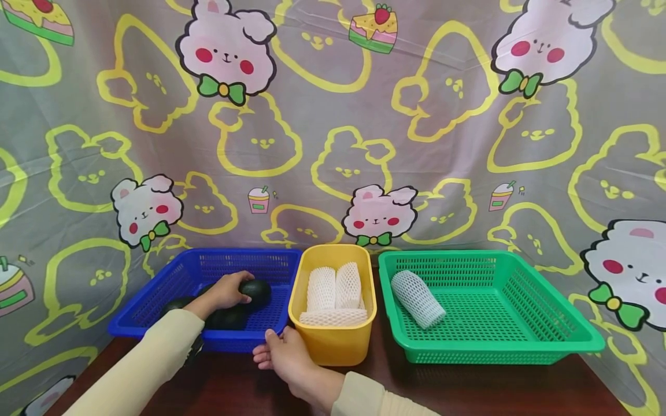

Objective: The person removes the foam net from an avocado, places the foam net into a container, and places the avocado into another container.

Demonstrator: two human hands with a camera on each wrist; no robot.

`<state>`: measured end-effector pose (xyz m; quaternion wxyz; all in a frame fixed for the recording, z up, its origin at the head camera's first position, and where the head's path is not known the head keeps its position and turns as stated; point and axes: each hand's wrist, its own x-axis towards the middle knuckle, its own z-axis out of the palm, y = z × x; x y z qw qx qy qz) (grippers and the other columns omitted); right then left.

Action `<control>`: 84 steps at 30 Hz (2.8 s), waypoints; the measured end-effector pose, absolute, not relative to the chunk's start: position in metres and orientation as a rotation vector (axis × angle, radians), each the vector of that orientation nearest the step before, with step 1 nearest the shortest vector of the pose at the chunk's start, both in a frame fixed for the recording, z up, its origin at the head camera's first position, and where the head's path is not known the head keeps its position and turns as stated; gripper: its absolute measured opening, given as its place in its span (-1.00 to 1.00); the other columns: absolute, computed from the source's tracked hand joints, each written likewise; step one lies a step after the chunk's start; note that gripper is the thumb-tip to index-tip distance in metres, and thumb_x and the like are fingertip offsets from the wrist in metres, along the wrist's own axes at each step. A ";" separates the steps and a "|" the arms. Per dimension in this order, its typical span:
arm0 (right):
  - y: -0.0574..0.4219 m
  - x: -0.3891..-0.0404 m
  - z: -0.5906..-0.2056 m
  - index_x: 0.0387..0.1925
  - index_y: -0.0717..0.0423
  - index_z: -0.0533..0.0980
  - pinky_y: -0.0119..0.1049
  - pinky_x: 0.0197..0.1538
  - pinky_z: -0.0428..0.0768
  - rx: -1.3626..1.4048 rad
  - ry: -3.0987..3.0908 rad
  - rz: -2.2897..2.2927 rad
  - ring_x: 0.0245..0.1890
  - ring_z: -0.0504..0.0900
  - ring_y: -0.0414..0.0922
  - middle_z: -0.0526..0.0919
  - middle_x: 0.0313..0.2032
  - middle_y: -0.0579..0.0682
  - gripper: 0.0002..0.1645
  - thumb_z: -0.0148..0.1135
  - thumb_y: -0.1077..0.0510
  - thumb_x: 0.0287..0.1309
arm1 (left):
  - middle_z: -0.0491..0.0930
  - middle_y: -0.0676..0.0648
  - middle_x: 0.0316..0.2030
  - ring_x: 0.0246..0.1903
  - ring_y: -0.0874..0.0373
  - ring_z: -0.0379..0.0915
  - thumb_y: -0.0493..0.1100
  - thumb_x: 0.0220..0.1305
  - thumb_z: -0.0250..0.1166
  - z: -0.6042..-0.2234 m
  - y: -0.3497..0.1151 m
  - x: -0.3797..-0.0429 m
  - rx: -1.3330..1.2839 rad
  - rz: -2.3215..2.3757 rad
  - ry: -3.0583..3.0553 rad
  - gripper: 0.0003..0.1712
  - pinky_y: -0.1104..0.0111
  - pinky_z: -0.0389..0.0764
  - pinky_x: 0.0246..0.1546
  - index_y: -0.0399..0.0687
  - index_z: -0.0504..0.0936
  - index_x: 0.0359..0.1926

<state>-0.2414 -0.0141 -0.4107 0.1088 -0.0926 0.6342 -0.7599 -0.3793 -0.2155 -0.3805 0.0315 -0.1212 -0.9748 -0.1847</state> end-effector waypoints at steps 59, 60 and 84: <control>-0.013 -0.243 -0.411 -0.18 0.36 0.36 -0.24 -0.31 0.67 -0.233 1.898 -2.195 -0.50 0.62 -0.18 0.65 -0.46 0.08 -0.77 -0.08 0.20 0.48 | 0.53 -0.43 0.02 0.06 -0.33 0.42 -0.33 0.05 0.42 -0.379 -0.233 -0.377 -0.296 -0.443 -3.004 -0.43 -0.07 0.44 0.06 -0.49 0.49 0.09; -0.013 -0.243 -0.411 -0.18 0.35 0.36 -0.23 -0.31 0.67 -0.230 1.901 -2.192 -0.50 0.62 -0.18 0.65 -0.46 0.08 -0.77 -0.08 0.19 0.48 | 0.52 -0.43 0.02 0.07 -0.33 0.42 -0.33 0.05 0.42 -0.380 -0.233 -0.377 -0.297 -0.445 -3.004 -0.43 -0.07 0.44 0.06 -0.49 0.49 0.09; -0.007 -0.238 -0.410 -0.36 0.24 0.35 -0.27 -0.37 0.65 -0.266 1.910 -2.156 -0.54 0.58 -0.19 0.65 -0.48 0.09 -0.76 -0.07 0.19 0.46 | 0.52 -0.43 0.02 0.09 -0.34 0.39 -0.30 0.09 0.41 -0.374 -0.242 -0.368 -0.339 -0.475 -2.991 -0.47 -0.08 0.39 0.10 -0.47 0.50 0.07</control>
